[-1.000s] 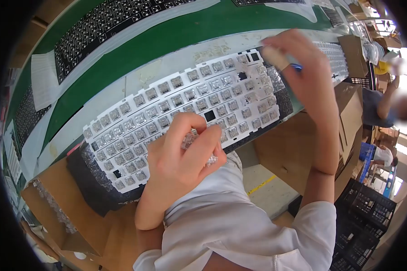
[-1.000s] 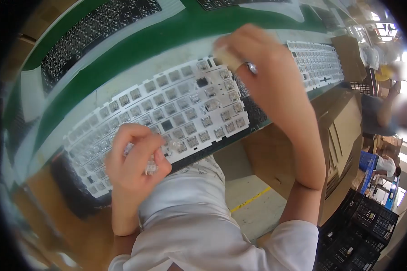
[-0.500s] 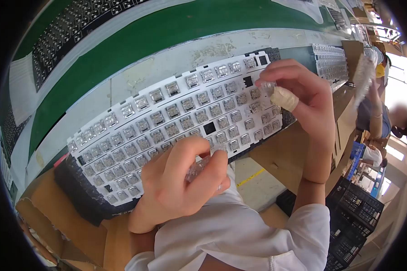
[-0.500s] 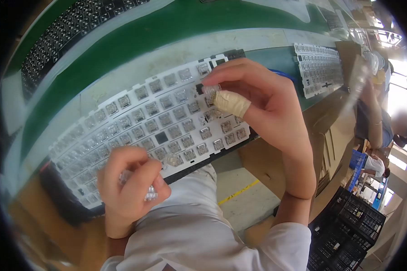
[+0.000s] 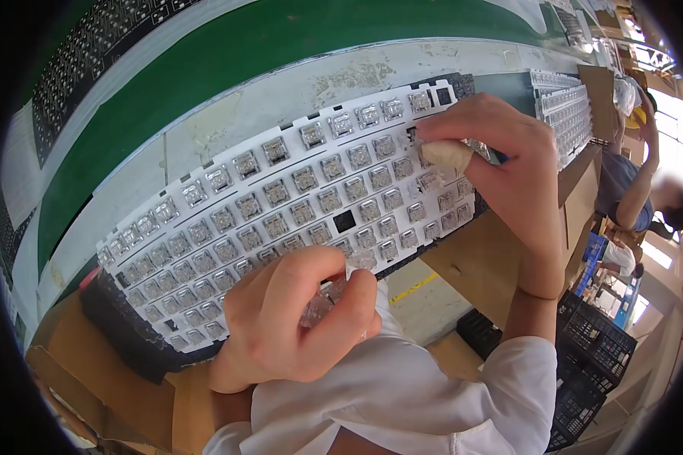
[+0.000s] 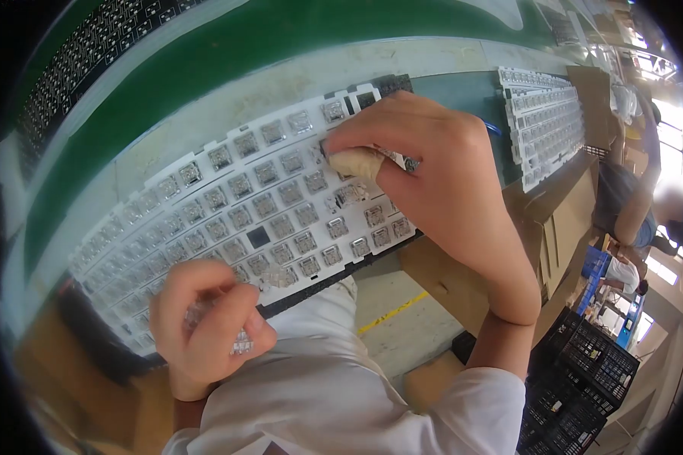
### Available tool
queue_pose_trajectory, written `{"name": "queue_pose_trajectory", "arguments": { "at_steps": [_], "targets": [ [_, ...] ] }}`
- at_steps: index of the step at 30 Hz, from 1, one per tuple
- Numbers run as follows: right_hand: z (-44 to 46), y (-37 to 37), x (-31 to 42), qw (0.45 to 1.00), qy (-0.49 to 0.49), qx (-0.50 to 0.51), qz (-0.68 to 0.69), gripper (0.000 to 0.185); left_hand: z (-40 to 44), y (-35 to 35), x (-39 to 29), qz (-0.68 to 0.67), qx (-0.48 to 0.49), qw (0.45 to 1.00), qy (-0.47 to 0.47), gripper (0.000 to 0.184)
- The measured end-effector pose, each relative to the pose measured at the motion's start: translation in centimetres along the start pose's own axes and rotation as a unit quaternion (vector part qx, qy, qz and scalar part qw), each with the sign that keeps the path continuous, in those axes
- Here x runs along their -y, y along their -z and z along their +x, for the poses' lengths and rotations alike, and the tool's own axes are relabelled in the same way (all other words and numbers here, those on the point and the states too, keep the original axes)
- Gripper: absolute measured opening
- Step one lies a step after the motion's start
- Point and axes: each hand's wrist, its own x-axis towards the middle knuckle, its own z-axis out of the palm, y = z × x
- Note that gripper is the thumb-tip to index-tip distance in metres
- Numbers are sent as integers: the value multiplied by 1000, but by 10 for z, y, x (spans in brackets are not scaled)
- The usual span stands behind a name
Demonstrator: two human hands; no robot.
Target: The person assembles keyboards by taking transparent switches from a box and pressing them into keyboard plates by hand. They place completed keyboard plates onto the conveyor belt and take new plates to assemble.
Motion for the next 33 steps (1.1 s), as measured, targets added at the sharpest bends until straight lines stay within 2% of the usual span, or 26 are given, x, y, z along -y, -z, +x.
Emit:
{"name": "queue_pose_trajectory", "arguments": {
  "at_steps": [6, 9, 13, 15, 16, 17, 19, 20, 21, 24, 25, 28, 31, 33],
  "targets": [
    [3, 2, -11, 996, 71, 18, -53, 20, 3, -1, 0, 2, -14, 1000, -7, 33],
    [4, 4, 4, 977, 117, 48, -173, 27, 1, 0, 0, -9, 0, 1000, 18, 32],
    [37, 17, 9, 961, 107, 157, -199, 20, 0, 3, -2, -18, 16, 999, 37, 29],
    [55, 18, -2, 967, 84, 184, -157, 17, -1, -1, 0, -3, -11, 1000, 14, 28],
    [60, 20, 6, 952, 68, 232, -188, 11, 0, -4, 4, 6, -25, 1000, 1, 27],
    [67, 27, 23, 933, 56, 280, -221, 13, 2, -3, 5, 3, -23, 1000, -2, 28],
    [67, 29, 23, 928, 77, 295, -213, 14, 6, 0, 4, 0, -22, 1000, -2, 30],
    [63, 21, 0, 944, 110, 256, -175, 11, 6, 1, 4, -7, -25, 1000, -2, 30],
    [63, 19, -7, 956, 142, 217, -139, 16, 5, -1, 5, -16, -30, 999, -4, 31],
    [36, 19, 18, 979, 75, 152, -115, 16, 3, -3, 10, -10, -29, 999, -13, 31],
    [25, 19, 23, 980, 90, 110, -137, 17, 3, -2, 8, -7, -27, 1000, -8, 31],
    [-8, 16, 41, 972, -11, 137, -192, 18, 2, -1, 6, -16, -25, 1000, 10, 28],
    [-34, -11, 32, 977, 1, 56, -206, 20, -3, -8, 18, -49, -35, 998, 4, 25],
    [-42, -17, 22, 991, -24, 17, -132, 21, -3, -9, 16, -50, -43, 998, 13, 23]
  ]
}}
